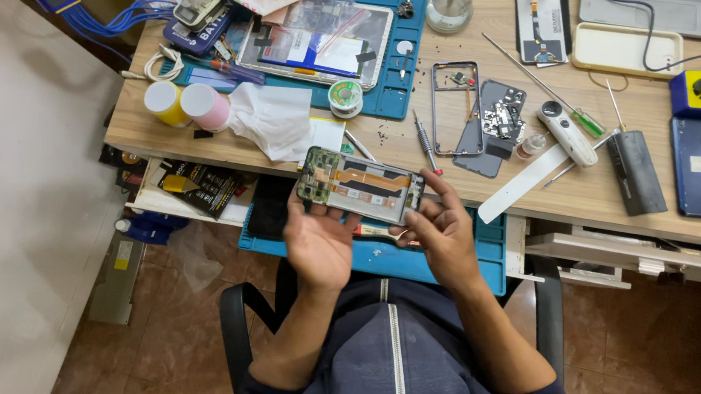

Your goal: The person works on a disassembled smartphone, using a precision screwdriver to remove and install small screws on the motherboard. They also use tweezers to handle small components and connectors, carefully aligning and securing parts within the phone's frame.

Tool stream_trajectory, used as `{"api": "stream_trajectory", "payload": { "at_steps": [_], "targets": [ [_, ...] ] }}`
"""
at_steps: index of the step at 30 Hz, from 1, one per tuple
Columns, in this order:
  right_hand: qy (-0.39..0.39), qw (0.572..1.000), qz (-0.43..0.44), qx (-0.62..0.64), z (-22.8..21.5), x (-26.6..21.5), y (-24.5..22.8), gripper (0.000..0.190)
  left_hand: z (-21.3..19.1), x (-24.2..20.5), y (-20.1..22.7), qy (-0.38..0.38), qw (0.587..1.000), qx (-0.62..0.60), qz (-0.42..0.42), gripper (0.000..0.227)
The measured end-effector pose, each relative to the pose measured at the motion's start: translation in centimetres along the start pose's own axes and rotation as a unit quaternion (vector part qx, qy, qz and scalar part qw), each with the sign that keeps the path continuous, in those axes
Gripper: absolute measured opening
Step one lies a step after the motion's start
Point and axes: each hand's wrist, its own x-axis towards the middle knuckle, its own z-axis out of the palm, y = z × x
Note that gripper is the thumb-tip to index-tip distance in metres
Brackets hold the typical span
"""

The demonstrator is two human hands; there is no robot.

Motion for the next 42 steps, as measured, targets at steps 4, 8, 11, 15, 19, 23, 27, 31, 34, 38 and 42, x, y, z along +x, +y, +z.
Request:
{"api": "stream_trajectory", "payload": {
  "at_steps": [4,8,11,15,19,23,27,31,34,38,42],
  "targets": [
    [0.040,0.998,-0.014,-0.043,-3.3,1.0,-0.9,0.042,-0.9,-0.2,3.3,-0.050,0.985,-0.017,-0.163,0.063],
    [0.033,0.993,0.044,-0.109,-2.4,0.9,-3.2,0.030,-2.6,-0.4,2.6,-0.106,0.943,0.116,-0.292,0.075],
    [0.010,0.987,0.082,-0.140,-2.2,0.4,-3.4,0.027,-0.8,-2.6,2.6,-0.181,0.911,0.231,-0.290,0.065],
    [-0.027,0.977,0.080,-0.194,-2.5,0.3,-3.9,0.026,2.3,-3.3,3.6,-0.263,0.860,0.348,-0.267,0.038],
    [-0.048,0.973,0.077,-0.214,-2.1,0.4,-4.7,0.026,2.7,-2.3,3.5,-0.283,0.845,0.371,-0.260,0.024],
    [-0.054,0.962,0.054,-0.261,-1.5,1.1,-5.8,0.023,4.5,-3.3,4.2,-0.245,0.853,0.369,-0.275,0.016],
    [0.014,0.901,-0.032,-0.431,-1.6,3.6,-8.4,0.020,-0.6,-1.7,2.0,-0.219,0.865,0.360,-0.272,0.015],
    [0.105,0.771,-0.112,-0.618,-7.9,12.0,-7.1,0.016,-0.8,-1.6,1.6,-0.215,0.871,0.349,-0.272,0.016],
    [0.102,0.650,-0.140,-0.739,-9.3,17.0,-6.5,0.007,0.1,-1.4,1.5,-0.210,0.879,0.335,-0.265,0.018],
    [0.074,0.550,-0.117,-0.823,-8.8,20.1,-4.8,0.010,-0.4,-1.1,1.1,-0.182,0.899,0.294,-0.270,0.016],
    [0.065,0.514,-0.084,-0.851,-9.8,21.6,-2.9,0.016,-1.8,-0.9,0.7,-0.174,0.905,0.272,-0.276,0.016]
  ]
}}
